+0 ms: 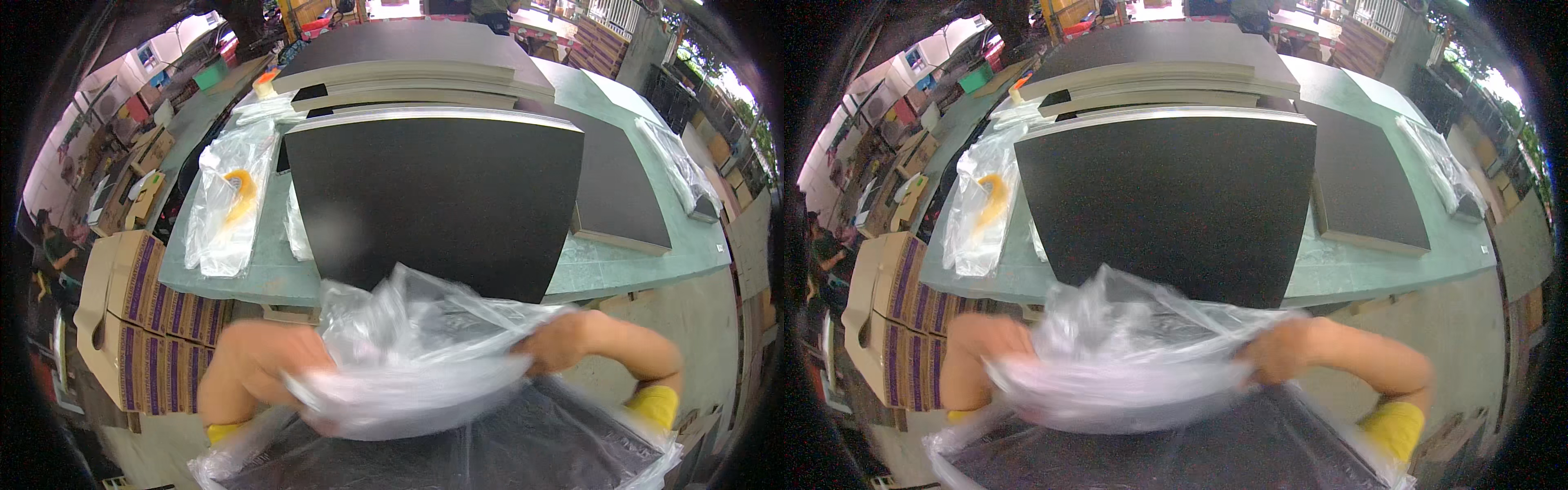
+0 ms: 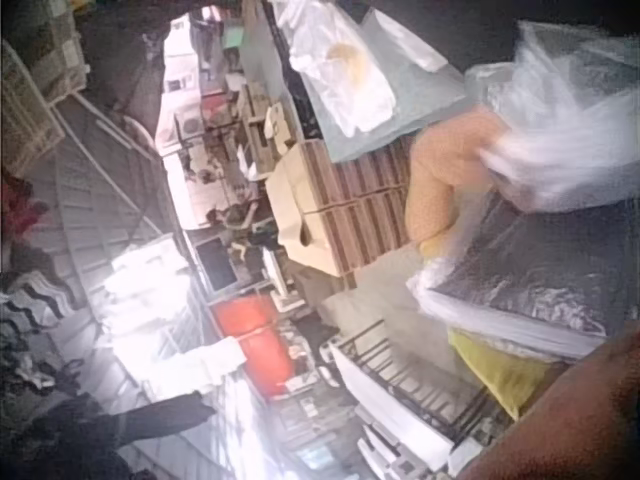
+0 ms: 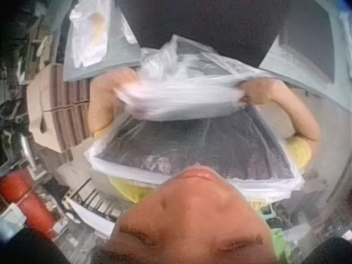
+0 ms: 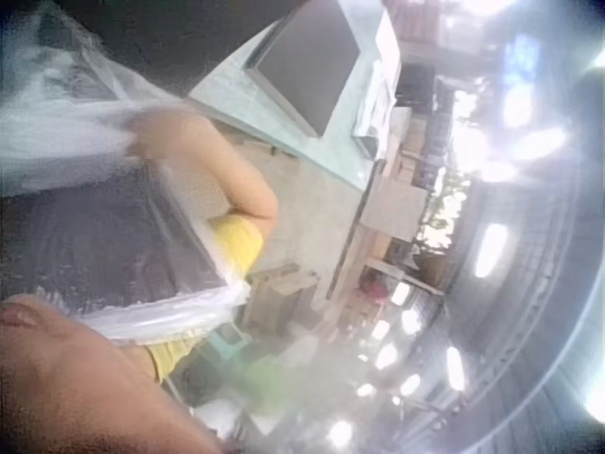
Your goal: The person wraps black boards in thin plastic sheeting by hand at a work table, smoothing the plastic over the surface of each board and tucking the edges.
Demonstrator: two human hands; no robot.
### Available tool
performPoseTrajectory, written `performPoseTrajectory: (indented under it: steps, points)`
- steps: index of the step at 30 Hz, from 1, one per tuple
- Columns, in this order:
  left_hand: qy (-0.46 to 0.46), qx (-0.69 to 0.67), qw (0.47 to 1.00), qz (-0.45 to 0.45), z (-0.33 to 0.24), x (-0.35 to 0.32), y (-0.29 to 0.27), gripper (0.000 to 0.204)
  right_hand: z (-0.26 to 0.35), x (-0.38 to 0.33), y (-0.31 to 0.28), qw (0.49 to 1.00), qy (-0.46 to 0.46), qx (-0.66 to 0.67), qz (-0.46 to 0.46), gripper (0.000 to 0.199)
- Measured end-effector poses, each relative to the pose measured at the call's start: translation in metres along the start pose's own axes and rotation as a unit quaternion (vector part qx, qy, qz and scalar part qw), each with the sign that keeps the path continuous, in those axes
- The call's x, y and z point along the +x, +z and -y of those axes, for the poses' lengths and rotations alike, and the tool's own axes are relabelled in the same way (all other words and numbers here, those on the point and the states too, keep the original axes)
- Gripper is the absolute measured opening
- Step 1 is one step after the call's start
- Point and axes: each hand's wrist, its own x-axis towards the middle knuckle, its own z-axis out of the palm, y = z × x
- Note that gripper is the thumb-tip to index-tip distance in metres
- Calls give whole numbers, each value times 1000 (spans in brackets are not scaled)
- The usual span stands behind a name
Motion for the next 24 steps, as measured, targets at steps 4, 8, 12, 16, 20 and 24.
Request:
performPoseTrajectory:
  steps: [4,8,12,16,20,24]
  points:
    - [-373,435,816,77,5,9,2,28,78,-58,-68,904,140,-36,-402,35]
    - [-417,610,657,-151,30,-27,-29,20,56,-72,-48,952,-250,144,-103,18]
    - [-134,734,657,-107,27,-10,-18,4,3,-60,-31,977,184,-105,5,13]
    - [-71,480,869,98,9,27,44,11,-67,-60,-54,811,197,-293,-466,24]
    - [-382,616,687,-59,36,13,-20,9,-42,-40,-20,766,306,-512,-240,35]
    - [-465,677,570,3,68,-16,-38,9,12,-40,-28,930,200,-260,-165,20]
